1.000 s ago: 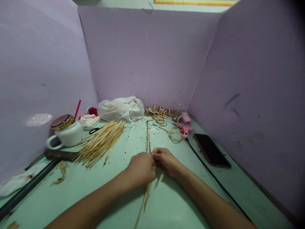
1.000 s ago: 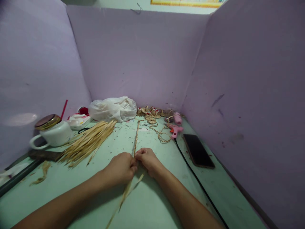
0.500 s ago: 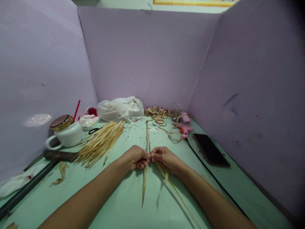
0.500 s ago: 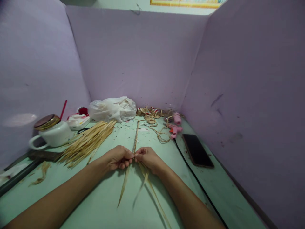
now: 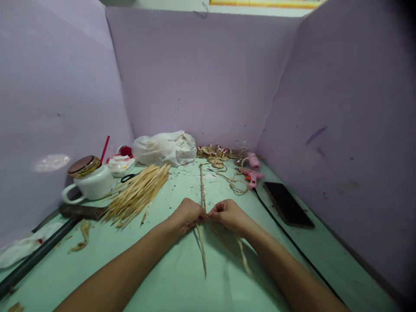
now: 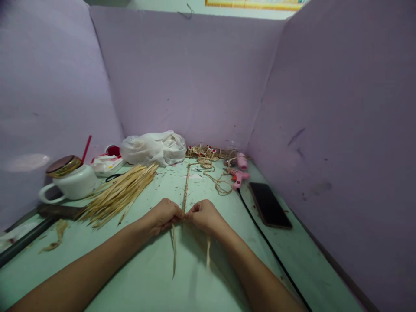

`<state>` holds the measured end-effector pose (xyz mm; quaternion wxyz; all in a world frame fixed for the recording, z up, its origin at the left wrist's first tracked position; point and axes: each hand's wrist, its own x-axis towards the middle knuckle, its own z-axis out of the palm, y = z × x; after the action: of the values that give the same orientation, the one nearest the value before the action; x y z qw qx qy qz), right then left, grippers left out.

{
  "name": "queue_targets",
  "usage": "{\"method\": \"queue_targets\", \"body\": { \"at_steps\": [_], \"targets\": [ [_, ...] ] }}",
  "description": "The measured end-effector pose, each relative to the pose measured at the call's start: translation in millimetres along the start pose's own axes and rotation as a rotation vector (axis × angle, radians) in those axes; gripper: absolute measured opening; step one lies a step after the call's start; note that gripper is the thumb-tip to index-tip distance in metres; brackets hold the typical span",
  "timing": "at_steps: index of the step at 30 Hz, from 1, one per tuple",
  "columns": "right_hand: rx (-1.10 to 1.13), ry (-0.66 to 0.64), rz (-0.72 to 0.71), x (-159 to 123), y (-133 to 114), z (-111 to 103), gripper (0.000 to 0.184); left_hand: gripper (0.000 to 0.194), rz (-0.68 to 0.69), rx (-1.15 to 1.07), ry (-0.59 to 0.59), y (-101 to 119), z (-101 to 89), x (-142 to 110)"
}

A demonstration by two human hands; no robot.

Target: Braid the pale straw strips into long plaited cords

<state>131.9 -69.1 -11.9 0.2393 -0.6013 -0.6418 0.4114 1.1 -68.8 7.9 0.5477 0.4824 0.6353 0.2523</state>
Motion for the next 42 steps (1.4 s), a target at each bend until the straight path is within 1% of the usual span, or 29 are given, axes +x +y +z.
{"method": "queue_targets", "body": {
  "at_steps": [1, 3, 6, 9, 10, 13, 14, 15, 18, 19, 20, 21, 23, 24, 25, 27, 30, 34, 38, 42],
  "targets": [
    [0.026, -0.017, 0.012, -2, -2, 1, 0.008, 0.020, -0.012, -0.004, -0.005, 0, -0.9, 1],
    [0.034, -0.026, -0.010, -5, -4, 4, 0.004, 0.019, -0.053, -0.021, -0.020, -1, -3.8, 3],
    [-0.003, -0.014, -0.066, -9, -4, 8, 0.006, 0.017, -0.084, -0.058, -0.072, -4, -8.8, 5],
    [-0.015, -0.011, -0.116, -10, -2, 9, 0.009, 0.015, -0.027, -0.067, -0.114, -9, -11.7, 8],
    [-0.010, -0.032, -0.139, -10, -2, 9, 0.010, 0.014, 0.005, -0.066, -0.125, -11, -12.1, 9],
    [0.043, -0.156, -0.179, -9, -3, 4, 0.011, 0.009, 0.089, -0.075, -0.178, -14, -13.2, 13],
    [0.078, -0.169, -0.173, -8, -4, 2, 0.013, 0.009, 0.105, -0.079, -0.198, -14, -13.9, 14],
    [0.126, -0.147, -0.155, -7, -5, -1, 0.014, 0.009, 0.114, -0.082, -0.217, -13, -14.7, 14],
    [0.352, 0.005, -0.036, -4, -8, -8, 0.013, 0.012, 0.117, -0.086, -0.251, -11, -17.3, 13],
    [0.441, 0.005, 0.018, -3, -9, -9, 0.011, 0.013, 0.118, -0.085, -0.260, -10, -17.9, 12],
    [0.521, -0.039, 0.068, -3, -9, -9, 0.009, 0.012, 0.120, -0.085, -0.266, -10, -18.2, 12],
    [0.583, -0.115, 0.106, -4, -10, -7, 0.007, 0.012, 0.125, -0.082, -0.272, -10, -18.4, 11],
    [0.653, -0.262, 0.136, -5, -10, -3, 0.004, 0.012, 0.141, -0.074, -0.279, -11, -18.3, 12],
    [0.662, -0.299, 0.137, -6, -10, 0, 0.003, 0.011, 0.147, -0.069, -0.282, -11, -18.1, 12],
    [0.660, -0.304, 0.138, -6, -9, 2, 0.003, 0.010, 0.150, -0.060, -0.283, -12, -17.9, 12],
    [0.622, -0.247, 0.144, -6, -9, 6, 0.005, 0.008, 0.151, -0.043, -0.276, -12, -17.2, 12],
    [0.485, -0.151, 0.140, -5, -9, 7, 0.009, 0.005, 0.158, -0.021, -0.263, -10, -16.5, 10],
    [0.349, -0.067, 0.131, -5, -11, 6, 0.009, 0.006, 0.175, 0.067, -0.256, -5, -17.8, 7],
    [0.341, -0.047, 0.123, -5, -12, 7, 0.007, 0.005, 0.200, 0.241, -0.235, -2, -22.5, 5],
    [0.390, -0.063, 0.128, -5, -11, 8, 0.007, 0.009, 0.229, 0.436, -0.131, -3, -24.3, 3]
  ]
}}
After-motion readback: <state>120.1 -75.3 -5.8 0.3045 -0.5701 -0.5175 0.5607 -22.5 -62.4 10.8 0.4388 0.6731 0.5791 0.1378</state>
